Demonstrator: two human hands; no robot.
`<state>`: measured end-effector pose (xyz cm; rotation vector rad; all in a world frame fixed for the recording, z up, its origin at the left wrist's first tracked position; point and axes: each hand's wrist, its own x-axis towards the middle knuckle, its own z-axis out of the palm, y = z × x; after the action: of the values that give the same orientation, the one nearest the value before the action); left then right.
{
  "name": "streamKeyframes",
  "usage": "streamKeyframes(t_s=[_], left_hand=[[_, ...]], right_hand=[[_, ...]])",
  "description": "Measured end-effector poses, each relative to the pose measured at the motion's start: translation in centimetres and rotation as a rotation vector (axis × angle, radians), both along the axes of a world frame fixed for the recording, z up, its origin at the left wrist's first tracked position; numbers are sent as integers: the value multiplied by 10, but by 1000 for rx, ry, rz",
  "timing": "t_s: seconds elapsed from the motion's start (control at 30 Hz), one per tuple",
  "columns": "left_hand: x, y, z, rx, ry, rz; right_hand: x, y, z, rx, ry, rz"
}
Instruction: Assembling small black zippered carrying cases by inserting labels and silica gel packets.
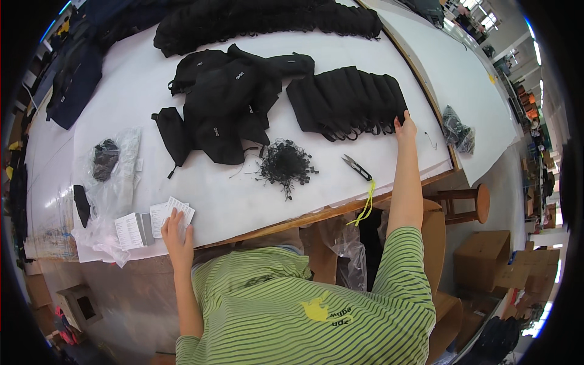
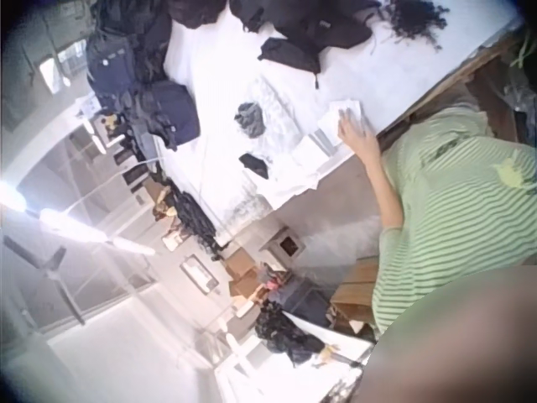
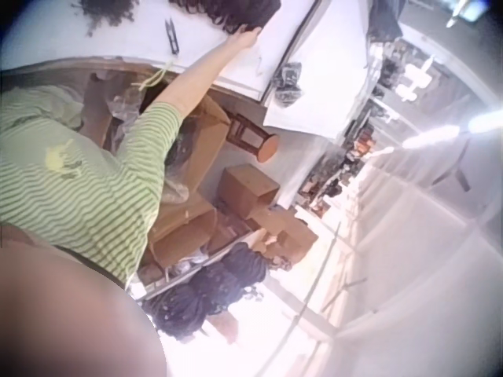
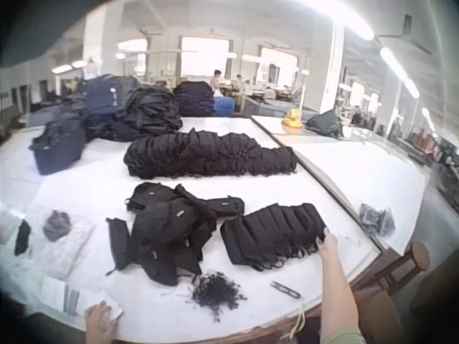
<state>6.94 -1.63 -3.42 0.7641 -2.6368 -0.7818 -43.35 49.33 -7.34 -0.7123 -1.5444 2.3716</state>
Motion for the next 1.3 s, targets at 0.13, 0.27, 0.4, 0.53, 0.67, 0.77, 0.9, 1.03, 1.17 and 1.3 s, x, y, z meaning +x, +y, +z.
streamKeyframes(t_s=[0.13,0.27,0.4,0.53,0.67,0.77,0.9,1.03,1.17,1.3], left_hand=[[2,-3,-6,-14,62,10],[-6,-6,8,115,216,103],[0,-30,5,145,122,238],[-5,-37,10,14,260,260],[-10,-24,29,-87,437,343],[-17,2,44,-158,518,-38],[-20,32,22,1,271,-341],[-19,42,16,121,152,-383],[-16,47,14,125,103,-360],[-13,47,18,139,121,-363]], right_hand=[[16,-12,7,115,-68,111],[38,-11,13,300,-130,137],[51,-18,12,388,-100,142],[72,-27,12,439,-21,30],[130,-85,16,473,142,-159],[197,-171,43,649,390,222],[272,-280,76,1039,512,888],[288,-326,54,1326,591,1025],[274,-336,43,1534,393,1111],[270,-336,40,1655,509,1171]])
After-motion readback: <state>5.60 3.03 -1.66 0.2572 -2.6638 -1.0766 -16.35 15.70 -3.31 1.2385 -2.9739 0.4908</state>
